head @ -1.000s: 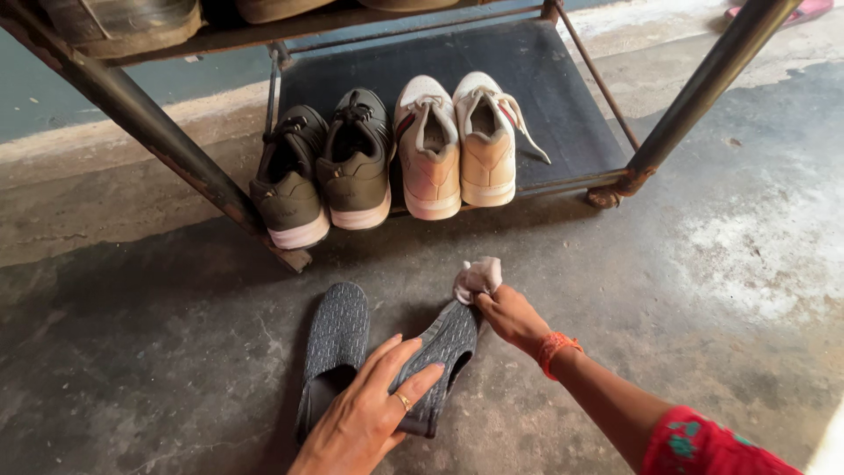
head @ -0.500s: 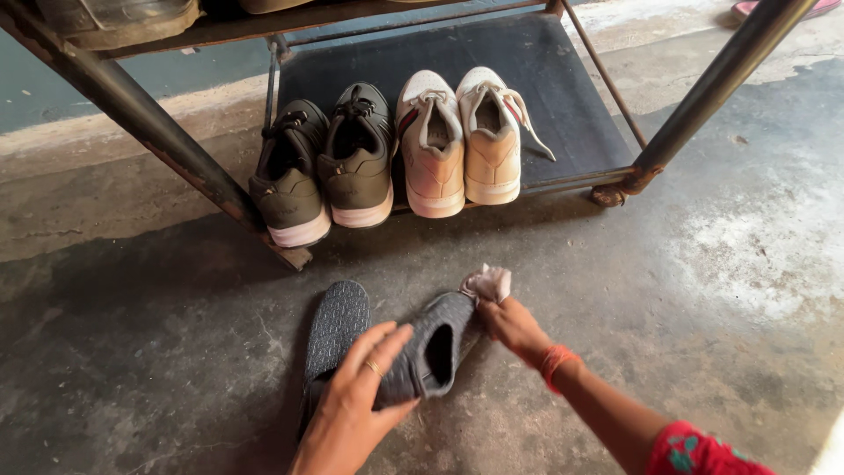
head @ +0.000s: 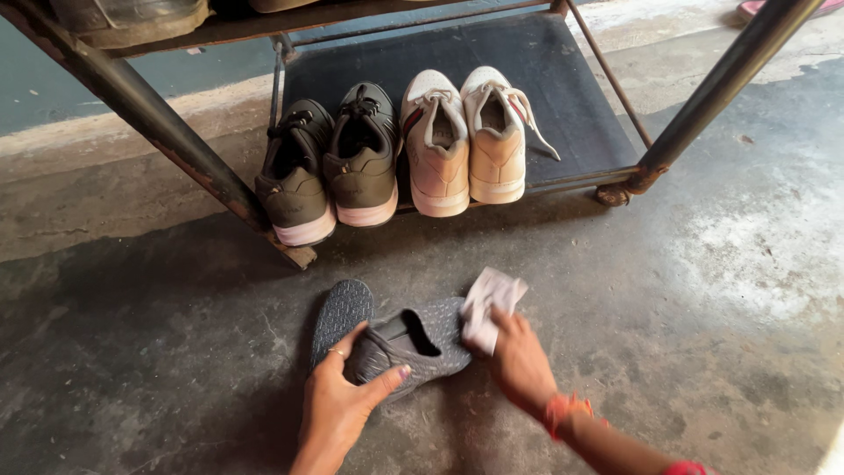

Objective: The person wipes a pair of white sneakers and a pair of dark slip-on shoes with a cloth. They then place the cleaned shoes onto a metal shoe rack alongside other footwear.

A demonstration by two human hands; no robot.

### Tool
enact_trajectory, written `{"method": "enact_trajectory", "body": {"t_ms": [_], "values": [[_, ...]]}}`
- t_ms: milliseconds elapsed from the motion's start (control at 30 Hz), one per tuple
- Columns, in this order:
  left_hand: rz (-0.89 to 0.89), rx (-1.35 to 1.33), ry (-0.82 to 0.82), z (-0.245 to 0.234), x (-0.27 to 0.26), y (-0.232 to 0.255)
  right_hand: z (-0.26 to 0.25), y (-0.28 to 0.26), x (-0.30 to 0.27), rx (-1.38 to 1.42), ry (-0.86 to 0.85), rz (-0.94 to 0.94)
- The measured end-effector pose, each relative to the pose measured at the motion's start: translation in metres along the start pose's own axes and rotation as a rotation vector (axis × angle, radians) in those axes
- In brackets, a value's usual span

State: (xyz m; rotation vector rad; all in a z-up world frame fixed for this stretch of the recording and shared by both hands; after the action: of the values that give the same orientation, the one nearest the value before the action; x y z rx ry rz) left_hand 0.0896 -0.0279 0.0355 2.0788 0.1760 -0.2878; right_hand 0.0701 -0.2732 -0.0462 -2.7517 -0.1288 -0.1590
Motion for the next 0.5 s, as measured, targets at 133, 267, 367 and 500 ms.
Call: {"method": "enact_trajectory", "body": {"t_ms": [133, 267, 367, 500], "values": [[-0.185, -0.257, 0.017, 0.006, -0.001, -0.018, -0.001, 0.018, 0.001, 0.408, 0.011, 0.265], [-0.235, -0.363, 0.008, 0.013, -0.003, -0.023, -0.010, -0.026, -0.023, 0.531, 0.116, 0.076], [-0.281, -0.424, 0.008, 0.020, -0.005, -0.028, -0.020, -0.018, -0.010, 0.345, 0.117, 0.079], [-0.328, -0.507, -0.007, 0.029, -0.005, -0.047, -0.008, -0.005, 0.001, 0.362, -0.058, 0.265]]}}
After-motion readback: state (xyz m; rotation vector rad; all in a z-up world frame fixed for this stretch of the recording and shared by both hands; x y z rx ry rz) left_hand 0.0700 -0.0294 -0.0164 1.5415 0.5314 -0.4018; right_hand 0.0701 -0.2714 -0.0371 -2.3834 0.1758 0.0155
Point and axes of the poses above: each hand's wrist, its own x-axis towards the middle knuckle, its own z-axis out of the palm, y = z × x, the point moved 10 cm from there along x, towards the middle knuckle, and after that the axes turned 1 degree about -x, right-handed, at the moved point
